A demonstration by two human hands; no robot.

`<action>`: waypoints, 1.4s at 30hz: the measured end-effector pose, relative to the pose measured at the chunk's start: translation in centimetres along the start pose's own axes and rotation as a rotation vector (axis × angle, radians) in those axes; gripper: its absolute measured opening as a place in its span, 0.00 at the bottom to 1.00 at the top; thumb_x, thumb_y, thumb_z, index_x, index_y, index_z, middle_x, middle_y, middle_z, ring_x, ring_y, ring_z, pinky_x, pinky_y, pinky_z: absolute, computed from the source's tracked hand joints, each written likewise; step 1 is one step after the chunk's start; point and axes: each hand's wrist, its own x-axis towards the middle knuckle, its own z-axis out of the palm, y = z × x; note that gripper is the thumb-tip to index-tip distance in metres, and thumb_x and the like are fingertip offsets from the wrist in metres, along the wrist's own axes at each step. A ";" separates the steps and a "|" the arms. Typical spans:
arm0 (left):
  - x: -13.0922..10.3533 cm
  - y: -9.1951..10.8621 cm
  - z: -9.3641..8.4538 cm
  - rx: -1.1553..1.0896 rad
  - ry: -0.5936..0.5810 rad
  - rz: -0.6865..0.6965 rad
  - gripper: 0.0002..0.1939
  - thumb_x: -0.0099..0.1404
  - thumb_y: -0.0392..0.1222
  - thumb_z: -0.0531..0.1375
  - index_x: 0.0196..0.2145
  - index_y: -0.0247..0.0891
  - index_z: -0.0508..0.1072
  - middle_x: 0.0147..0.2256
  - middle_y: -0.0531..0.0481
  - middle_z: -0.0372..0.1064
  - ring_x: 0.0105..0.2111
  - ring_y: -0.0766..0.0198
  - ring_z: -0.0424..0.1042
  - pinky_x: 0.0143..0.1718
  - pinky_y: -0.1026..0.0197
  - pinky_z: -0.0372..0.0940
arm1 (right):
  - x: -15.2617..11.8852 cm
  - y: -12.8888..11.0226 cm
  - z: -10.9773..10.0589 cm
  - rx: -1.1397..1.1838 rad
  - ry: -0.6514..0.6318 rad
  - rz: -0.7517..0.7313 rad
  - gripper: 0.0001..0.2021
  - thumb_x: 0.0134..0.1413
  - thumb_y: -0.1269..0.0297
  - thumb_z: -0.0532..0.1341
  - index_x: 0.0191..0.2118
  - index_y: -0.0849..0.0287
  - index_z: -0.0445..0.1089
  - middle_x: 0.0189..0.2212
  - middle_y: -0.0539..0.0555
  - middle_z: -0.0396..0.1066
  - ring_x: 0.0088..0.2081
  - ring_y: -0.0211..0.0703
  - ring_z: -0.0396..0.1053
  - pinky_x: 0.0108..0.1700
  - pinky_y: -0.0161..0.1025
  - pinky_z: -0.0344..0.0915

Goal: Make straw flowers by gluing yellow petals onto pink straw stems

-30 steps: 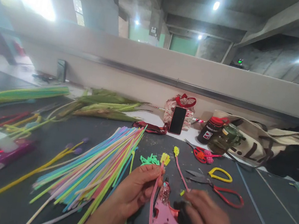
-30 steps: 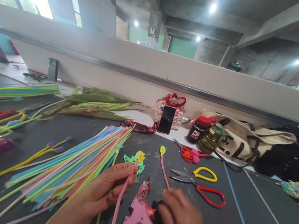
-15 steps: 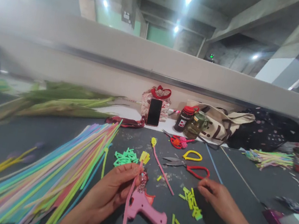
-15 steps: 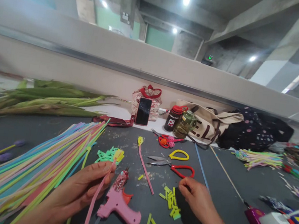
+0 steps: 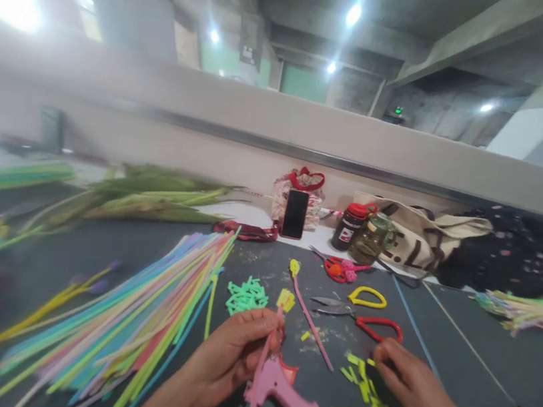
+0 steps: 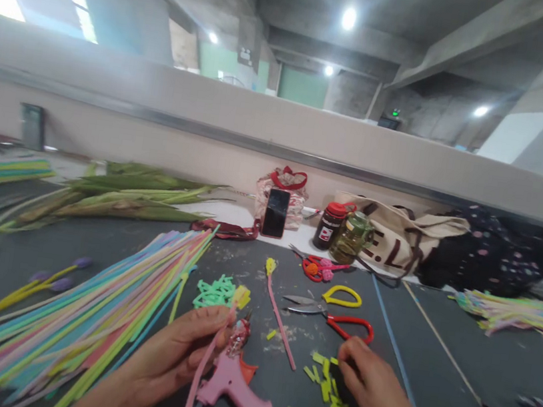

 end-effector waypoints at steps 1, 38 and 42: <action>0.0 -0.1 0.0 0.003 0.007 -0.001 0.08 0.52 0.38 0.64 0.23 0.30 0.70 0.16 0.54 0.65 0.09 0.81 0.52 0.09 0.77 0.46 | 0.2 -0.5 -0.2 0.016 0.007 0.014 0.07 0.55 0.69 0.52 0.27 0.56 0.60 0.22 0.47 0.65 0.24 0.37 0.65 0.26 0.31 0.63; 1.3 -1.4 -0.8 0.145 0.064 -0.039 0.13 0.48 0.46 0.64 0.20 0.33 0.69 0.12 0.56 0.62 0.08 0.77 0.52 0.10 0.71 0.41 | 8.7 -12.4 -0.5 0.203 0.013 -0.210 0.05 0.52 0.68 0.57 0.35 0.55 0.68 0.26 0.48 0.72 0.27 0.38 0.69 0.30 0.31 0.66; 1.3 -1.2 -0.5 0.132 0.066 -0.011 0.13 0.45 0.45 0.65 0.19 0.33 0.68 0.13 0.55 0.64 0.08 0.76 0.54 0.09 0.71 0.42 | 8.6 -12.6 0.0 0.248 0.095 -0.181 0.03 0.51 0.66 0.58 0.34 0.55 0.68 0.25 0.47 0.71 0.26 0.38 0.69 0.29 0.31 0.65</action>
